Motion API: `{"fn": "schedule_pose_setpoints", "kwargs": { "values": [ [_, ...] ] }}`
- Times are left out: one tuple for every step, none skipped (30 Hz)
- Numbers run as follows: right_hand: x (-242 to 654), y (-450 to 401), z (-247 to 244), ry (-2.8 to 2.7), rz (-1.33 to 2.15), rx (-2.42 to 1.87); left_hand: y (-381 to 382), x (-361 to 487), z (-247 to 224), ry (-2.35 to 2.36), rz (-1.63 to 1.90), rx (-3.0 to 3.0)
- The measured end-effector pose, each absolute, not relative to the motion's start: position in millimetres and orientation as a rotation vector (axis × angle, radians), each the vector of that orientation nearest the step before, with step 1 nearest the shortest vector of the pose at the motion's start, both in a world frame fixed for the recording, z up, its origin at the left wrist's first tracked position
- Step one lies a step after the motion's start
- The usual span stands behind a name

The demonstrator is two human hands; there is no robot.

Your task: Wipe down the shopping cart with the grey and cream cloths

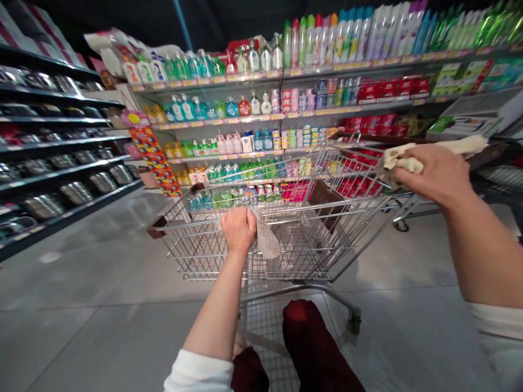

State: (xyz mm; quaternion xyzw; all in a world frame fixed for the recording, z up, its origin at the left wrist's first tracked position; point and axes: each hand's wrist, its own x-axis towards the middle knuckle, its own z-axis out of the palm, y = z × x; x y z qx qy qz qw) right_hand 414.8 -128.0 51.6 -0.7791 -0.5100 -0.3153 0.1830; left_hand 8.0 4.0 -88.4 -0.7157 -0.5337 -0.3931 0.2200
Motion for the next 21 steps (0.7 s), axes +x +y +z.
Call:
{"fn": "schedule_pose_setpoints", "kwargs": {
  "values": [
    [420.8,-128.8,49.2,-1.450,-0.922,-2.195,4.4,8.2,-88.5,-1.475,-1.089,-1.979],
    [424.3,-128.2,46.2,-1.457,-0.936,-2.202,4.8,8.3,-88.6,-1.473,-1.089,-1.979],
    [425.5,-126.6,42.5,-1.450,-0.933,-2.224,5.2,8.5,-88.7,-1.472,-1.086,-1.979],
    [424.7,-124.3,38.1,-1.433,-0.923,-2.254,5.6,8.8,-88.7,-1.472,-1.083,-1.977],
    [422.0,-121.7,32.9,-1.404,-0.919,-2.284,5.8,9.1,-88.7,-1.472,-1.080,-1.973],
    [417.7,-118.9,26.9,-1.388,-0.920,-2.300,5.9,9.5,-88.4,-1.472,-1.077,-1.968],
    [412.0,-116.1,20.3,-1.395,-0.929,-2.294,5.8,9.9,-88.1,-1.473,-1.076,-1.963],
    [405.1,-113.4,13.1,-1.415,-0.946,-2.266,5.5,10.5,-87.6,-1.474,-1.074,-1.960],
    [397.0,-110.5,5.8,-1.440,-0.962,-2.226,5.0,11.2,-87.0,-1.476,-1.072,-1.961],
    [387.9,-107.6,-1.5,-1.454,-0.969,-2.188,4.5,11.9,-86.4,-1.480,-1.072,-1.963],
    [378.0,-104.4,-8.1,-1.449,-0.964,-2.162,3.9,12.7,-85.9,-1.484,-1.073,-1.966],
    [367.4,-101.1,-13.8,-1.427,-0.947,-2.145,3.4,13.6,-85.4,-1.490,-1.076,-1.968],
    [356.4,-97.7,-18.1,-1.392,-0.918,-2.137,2.9,14.5,-85.2,-1.495,-1.078,-1.971],
    [345.2,-94.3,-20.5,-1.364,-0.876,-2.134,2.6,15.3,-85.2,-1.503,-1.081,-1.972],
    [334.3,-91.1,-21.0,-1.349,-0.822,-2.142,2.2,16.2,-85.4,-1.510,-1.082,-1.972],
    [323.9,-88.1,-19.4,-1.354,-0.759,-2.162,1.9,16.9,-85.7,-1.518,-1.083,-1.972],
    [314.4,-85.3,-15.8,-1.378,-0.685,-2.196,1.6,17.6,-85.9,-1.526,-1.083,-1.973],
    [305.9,-82.4,-10.6,-1.422,-0.602,-2.240,1.2,18.1,-85.8,-1.536,-1.083,-1.975],
    [298.3,-79.1,-4.3,-1.486,-0.516,-2.287,0.6,18.4,-85.1,-1.548,-1.084,-1.979],
    [291.5,-75.2,2.6,-1.572,-0.431,-2.334,-0.2,18.5,-83.5,-1.564,-1.087,-1.983],
    [285.1,-70.5,9.3,-1.672,-0.350,-2.374,-1.2,18.4,-80.6,-1.586,-1.094,-1.986]
  ]
}}
